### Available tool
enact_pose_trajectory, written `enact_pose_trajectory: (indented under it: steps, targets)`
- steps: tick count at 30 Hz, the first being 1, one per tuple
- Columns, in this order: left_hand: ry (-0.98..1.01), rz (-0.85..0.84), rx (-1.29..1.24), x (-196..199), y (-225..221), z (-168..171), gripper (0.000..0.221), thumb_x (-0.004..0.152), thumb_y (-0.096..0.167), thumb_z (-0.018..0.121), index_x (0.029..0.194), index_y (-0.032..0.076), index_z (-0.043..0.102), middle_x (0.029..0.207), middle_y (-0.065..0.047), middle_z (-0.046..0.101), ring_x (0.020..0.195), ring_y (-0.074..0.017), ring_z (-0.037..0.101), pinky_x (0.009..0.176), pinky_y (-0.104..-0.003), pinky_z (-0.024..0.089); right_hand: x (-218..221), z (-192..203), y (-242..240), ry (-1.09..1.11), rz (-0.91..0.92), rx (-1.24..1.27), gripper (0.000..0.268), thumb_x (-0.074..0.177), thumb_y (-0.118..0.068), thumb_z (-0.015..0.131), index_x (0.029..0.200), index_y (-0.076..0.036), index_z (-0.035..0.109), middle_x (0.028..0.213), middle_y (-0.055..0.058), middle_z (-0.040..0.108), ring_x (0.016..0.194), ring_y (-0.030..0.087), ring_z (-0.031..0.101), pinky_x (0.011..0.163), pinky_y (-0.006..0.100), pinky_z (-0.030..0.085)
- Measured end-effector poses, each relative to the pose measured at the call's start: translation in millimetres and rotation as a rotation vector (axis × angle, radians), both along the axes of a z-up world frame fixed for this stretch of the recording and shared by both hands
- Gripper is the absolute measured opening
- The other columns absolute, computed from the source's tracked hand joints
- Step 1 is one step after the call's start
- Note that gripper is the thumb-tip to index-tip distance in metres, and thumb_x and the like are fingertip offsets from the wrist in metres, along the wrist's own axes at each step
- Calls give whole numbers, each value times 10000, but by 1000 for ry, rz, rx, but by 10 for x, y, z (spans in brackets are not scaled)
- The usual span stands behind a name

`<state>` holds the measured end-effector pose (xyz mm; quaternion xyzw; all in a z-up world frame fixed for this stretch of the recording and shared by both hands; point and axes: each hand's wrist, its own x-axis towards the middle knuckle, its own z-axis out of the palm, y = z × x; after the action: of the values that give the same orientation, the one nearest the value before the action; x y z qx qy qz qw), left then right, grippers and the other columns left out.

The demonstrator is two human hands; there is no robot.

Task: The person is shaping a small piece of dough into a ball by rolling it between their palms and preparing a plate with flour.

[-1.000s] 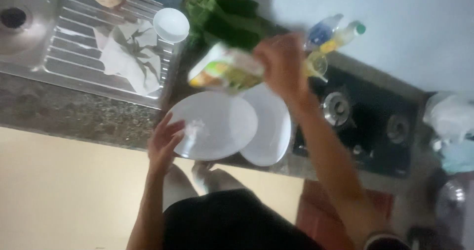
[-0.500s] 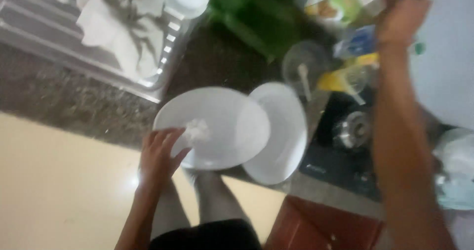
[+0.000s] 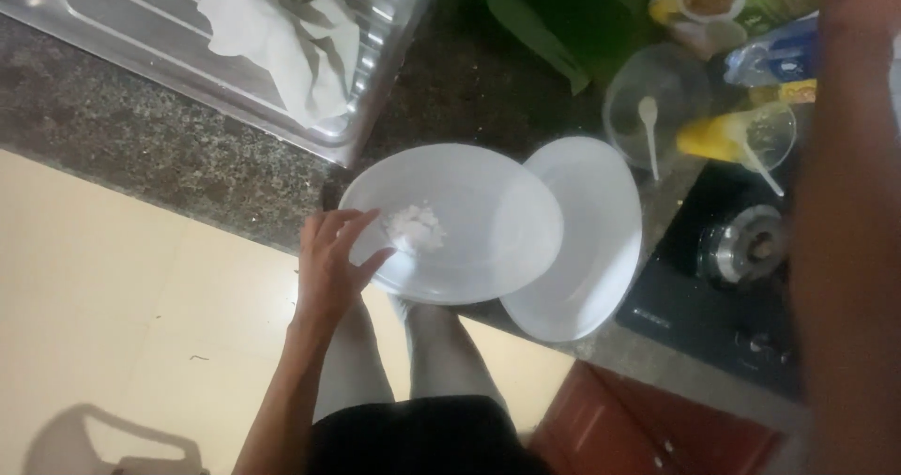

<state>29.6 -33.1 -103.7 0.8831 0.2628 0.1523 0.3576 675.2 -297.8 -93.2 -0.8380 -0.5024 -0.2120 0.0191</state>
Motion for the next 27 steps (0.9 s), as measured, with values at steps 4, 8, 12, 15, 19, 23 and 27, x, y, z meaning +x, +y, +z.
enact_pose_trajectory:
  steps: [4, 8, 12, 15, 19, 23, 27]
  targets:
    - [44, 43, -45, -24, 0, 85, 426, 749, 235, 758, 1149, 151, 637, 978, -86, 621, 849, -237, 556, 741, -366, 477, -1311, -13, 339, 141, 57, 28, 285, 869, -11, 638, 1120, 110, 577, 1001, 253, 582, 916, 416, 554, 898, 460, 401]
    - [88, 201, -161, -59, 11, 93, 305, 849, 156, 655, 1146, 91, 624, 1014, -105, 618, 874, -248, 581, 744, -376, 500, -3173, -23, 872, 285, 125, 59, 281, 912, 45, 632, 1156, 161, 555, 1022, 286, 564, 943, 432, 548, 940, 465, 396]
    - [80, 281, -185, -80, -34, 61, 278, 888, 111, 616, 1157, 46, 592, 1011, -147, 595, 883, -283, 594, 743, -392, 515, -4763, -207, 1062, 984, 148, 93, 438, 763, -248, 756, 1093, 10, 625, 1042, 218, 614, 1030, 399, 578, 914, 486, 445]
    - [144, 338, -267, -73, -12, 121, 266, 909, 107, 586, 1154, 3, 576, 1013, -183, 593, 883, -315, 610, 735, -417, 525, -5169, -231, 1188, 1080, 40, -76, 496, 762, -366, 752, 1110, -46, 603, 996, 108, 621, 936, 279, 620, 772, 379, 508]
    - [311, 402, -584, -50, 74, 206, 291, 950, 161, 497, 1208, 39, 557, 1061, -158, 591, 955, -295, 620, 810, -382, 524, -5322, -399, 1215, 837, 30, -44, 416, 781, -309, 724, 1101, -76, 597, 988, 70, 579, 896, 233, 603, 767, 326, 510]
    - [339, 389, -599, -64, 109, 172, 293, 937, 152, 510, 1202, 42, 573, 1047, -156, 599, 948, -297, 623, 808, -397, 523, -5341, -508, 1197, 876, 36, -10, 260, 842, -185, 678, 1063, -63, 613, 971, 96, 576, 887, 243, 597, 766, 318, 500]
    - [357, 402, -545, -137, 84, -86, 281, 933, 150, 535, 1196, 62, 582, 1047, -131, 615, 942, -263, 635, 786, -361, 532, -5335, -528, 1244, 935, -2, -25, 295, 816, -193, 700, 1071, -71, 618, 981, 70, 576, 898, 237, 599, 763, 326, 513]
